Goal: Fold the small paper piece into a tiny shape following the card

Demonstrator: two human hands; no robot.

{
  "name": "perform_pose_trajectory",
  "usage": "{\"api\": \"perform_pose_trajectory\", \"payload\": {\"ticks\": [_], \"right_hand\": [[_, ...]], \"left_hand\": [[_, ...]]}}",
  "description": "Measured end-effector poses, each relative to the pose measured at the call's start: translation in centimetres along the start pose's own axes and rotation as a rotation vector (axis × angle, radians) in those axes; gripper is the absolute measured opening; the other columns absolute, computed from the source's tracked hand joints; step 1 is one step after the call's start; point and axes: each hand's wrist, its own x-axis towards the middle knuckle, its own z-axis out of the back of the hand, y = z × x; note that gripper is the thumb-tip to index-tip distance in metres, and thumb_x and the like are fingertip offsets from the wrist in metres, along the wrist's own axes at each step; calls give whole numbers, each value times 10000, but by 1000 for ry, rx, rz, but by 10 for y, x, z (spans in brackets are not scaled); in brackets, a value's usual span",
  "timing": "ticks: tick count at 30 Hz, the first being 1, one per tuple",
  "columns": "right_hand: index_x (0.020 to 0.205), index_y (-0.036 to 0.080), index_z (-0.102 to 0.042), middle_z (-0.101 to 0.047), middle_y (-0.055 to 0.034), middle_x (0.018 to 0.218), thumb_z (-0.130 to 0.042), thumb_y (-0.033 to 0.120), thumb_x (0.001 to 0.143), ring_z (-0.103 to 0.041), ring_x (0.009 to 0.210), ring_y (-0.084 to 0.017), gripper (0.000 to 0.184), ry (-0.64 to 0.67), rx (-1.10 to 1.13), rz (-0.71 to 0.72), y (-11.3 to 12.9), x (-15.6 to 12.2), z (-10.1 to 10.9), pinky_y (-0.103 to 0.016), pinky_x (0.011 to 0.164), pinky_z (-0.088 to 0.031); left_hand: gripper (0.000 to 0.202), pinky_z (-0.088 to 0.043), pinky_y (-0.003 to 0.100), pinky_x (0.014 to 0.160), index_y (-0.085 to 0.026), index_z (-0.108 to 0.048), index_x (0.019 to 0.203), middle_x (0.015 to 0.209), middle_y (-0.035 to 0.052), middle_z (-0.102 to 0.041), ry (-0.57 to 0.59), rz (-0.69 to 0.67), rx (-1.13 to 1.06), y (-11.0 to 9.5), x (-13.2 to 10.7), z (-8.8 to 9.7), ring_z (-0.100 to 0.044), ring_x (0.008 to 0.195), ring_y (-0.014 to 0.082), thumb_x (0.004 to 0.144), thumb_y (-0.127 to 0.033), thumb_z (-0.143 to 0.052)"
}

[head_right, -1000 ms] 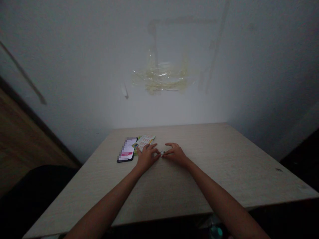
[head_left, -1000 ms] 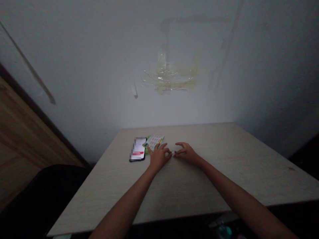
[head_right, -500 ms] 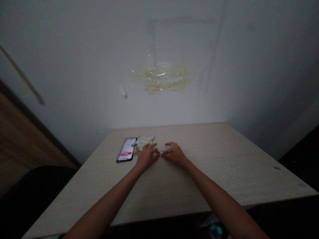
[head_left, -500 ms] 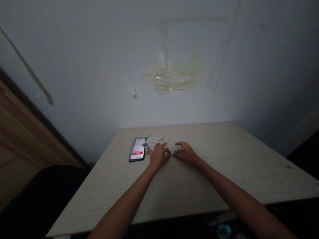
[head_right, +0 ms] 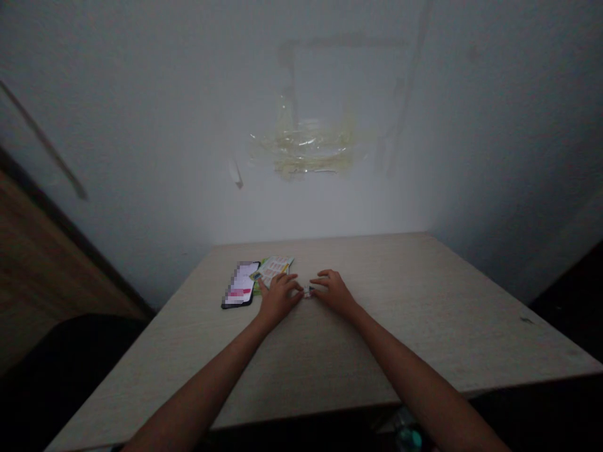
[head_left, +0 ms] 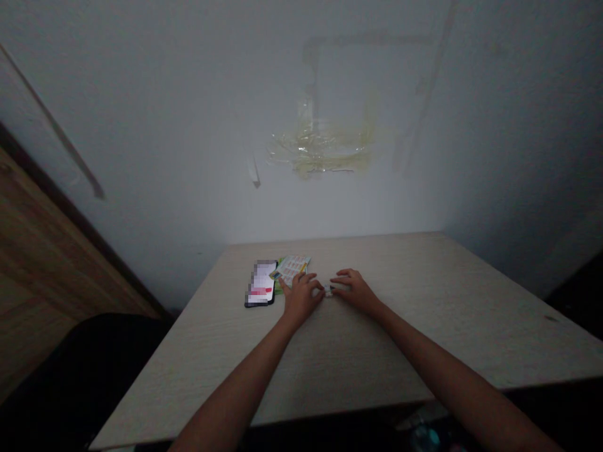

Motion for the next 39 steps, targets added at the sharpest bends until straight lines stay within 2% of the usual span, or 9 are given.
{"api": "perform_pose_trajectory", "payload": {"ticks": [7,16,28,33,39], "right_hand": [[968,260,-768,-637,-107,1136,-724,336,778,-542,1086,-270,209,-11,-22,46,-3,-2,-2,-444,957,-450],[886,261,-775,-664,-85,1076,-761,274,729,-559,1056,-256,158,-24,17,84,-1,0,-3,-428,961,-438],[825,265,-779,-718,-54,1027,-778,260,647,-576,1081,-267,178,3,77,-105,1,6,-7,-435,1007,-369],[810,269,-781,-730,-50,1028,-777,256,634,-581,1096,-271,176,31,118,-157,4,9,-5,-454,1037,-335],[899,265,-767,-729,-42,1041,-743,264,654,-546,1162,-267,246,15,211,-190,6,7,1,-425,1032,-355]], "left_hand": [[130,47,709,1088,-345,-701,951,1301,-14,-605,-44,-16,-13,2,0,-3,-391,1316,296,833,-377,-657],[141,31,733,1069,-327,-713,952,1307,-1,-601,-36,1,10,1,1,-2,-407,1300,296,830,-380,-664],[73,50,771,1041,-299,-715,872,1300,-7,-609,-43,-17,-12,-3,1,-8,-396,1314,287,841,-303,-648],[84,-7,767,1051,-291,-706,890,1315,8,-596,-36,24,-33,-6,0,-7,-399,1313,288,842,-298,-637],[120,-14,755,1059,-299,-699,945,1305,20,-601,-73,43,-69,-6,-1,-8,-407,1304,285,850,-323,-632]]}}
